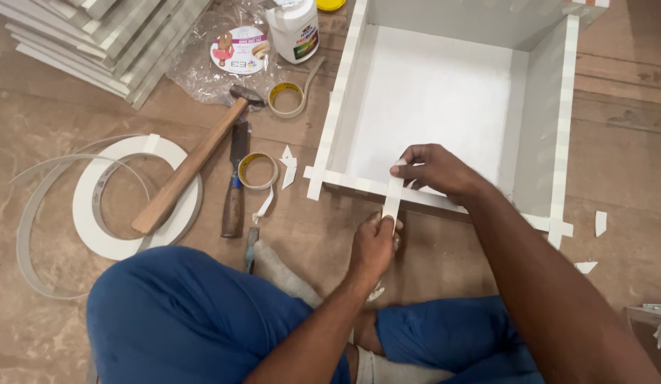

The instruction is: The person sits on the floor and assembles a white wooden drawer. They apply masking tape to the edges, spread glue on the front panel using a putty knife, and attach a white edge band. They use a hammer and chisel to secure the edge band and trim the excess.

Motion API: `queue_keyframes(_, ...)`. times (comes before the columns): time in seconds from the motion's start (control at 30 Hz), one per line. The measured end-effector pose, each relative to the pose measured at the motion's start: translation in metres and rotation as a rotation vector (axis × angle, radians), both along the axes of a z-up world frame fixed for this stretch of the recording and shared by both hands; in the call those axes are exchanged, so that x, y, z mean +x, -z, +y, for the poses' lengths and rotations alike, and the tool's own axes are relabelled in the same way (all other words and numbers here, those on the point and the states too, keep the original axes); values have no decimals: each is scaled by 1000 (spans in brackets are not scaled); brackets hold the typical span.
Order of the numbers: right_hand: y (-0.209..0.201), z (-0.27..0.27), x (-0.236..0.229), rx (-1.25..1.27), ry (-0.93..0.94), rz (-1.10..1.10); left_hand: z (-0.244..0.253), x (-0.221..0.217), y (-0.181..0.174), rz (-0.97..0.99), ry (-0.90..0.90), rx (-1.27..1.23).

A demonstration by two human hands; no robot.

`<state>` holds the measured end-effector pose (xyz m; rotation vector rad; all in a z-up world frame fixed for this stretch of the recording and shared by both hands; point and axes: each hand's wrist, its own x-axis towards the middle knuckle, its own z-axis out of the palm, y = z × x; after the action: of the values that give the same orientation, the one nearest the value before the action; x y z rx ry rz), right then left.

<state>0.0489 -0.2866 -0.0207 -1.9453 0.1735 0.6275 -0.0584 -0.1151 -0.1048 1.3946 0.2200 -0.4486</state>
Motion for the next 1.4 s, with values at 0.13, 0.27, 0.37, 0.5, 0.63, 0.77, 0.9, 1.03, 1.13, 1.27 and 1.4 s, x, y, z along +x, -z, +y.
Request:
queue_keyframes(0.13, 30, -7, 12, -103, -134, 202, -3, 19, 11, 180, 90, 125)
queue_keyframes(0.27, 45, -7, 28, -207, -248, 441, 0, 34, 18, 349, 126, 10)
queue_keyframes(0.37, 54, -10, 31, -298, -301, 411, -2, 41, 19, 368, 119, 52)
queue_keyframes(0.5, 47, 0, 20, -523, -291, 16, -5, 43, 27, 354, 102, -16)
queue_keyframes(0.63, -4, 12, -26, -504, -167, -210, -3, 42, 29, 337, 169, 43)
queue_keyframes(0.77, -17, 29, -62, -719, -306, -469, 4, 41, 24, 297, 187, 31)
queue_keyframes(0.9, 1, 32, -67, -832, -313, -805, 11, 35, 20, 316, 179, -55)
queue_keyframes(1.03, 17, 32, -69, -951, -304, -818, 0, 33, 31, 320, 115, 102)
queue_keyframes(1.13, 24, 32, -67, -950, -329, -722, -5, 42, 58, 488, 343, -109)
queue_keyframes(1.27, 29, 30, -65, -871, -285, -847, 7, 19, 57, 372, 336, -169)
queue_keyframes(1.4, 30, 52, -50, -819, -249, -800, 19, 2, 11, 365, 366, 54)
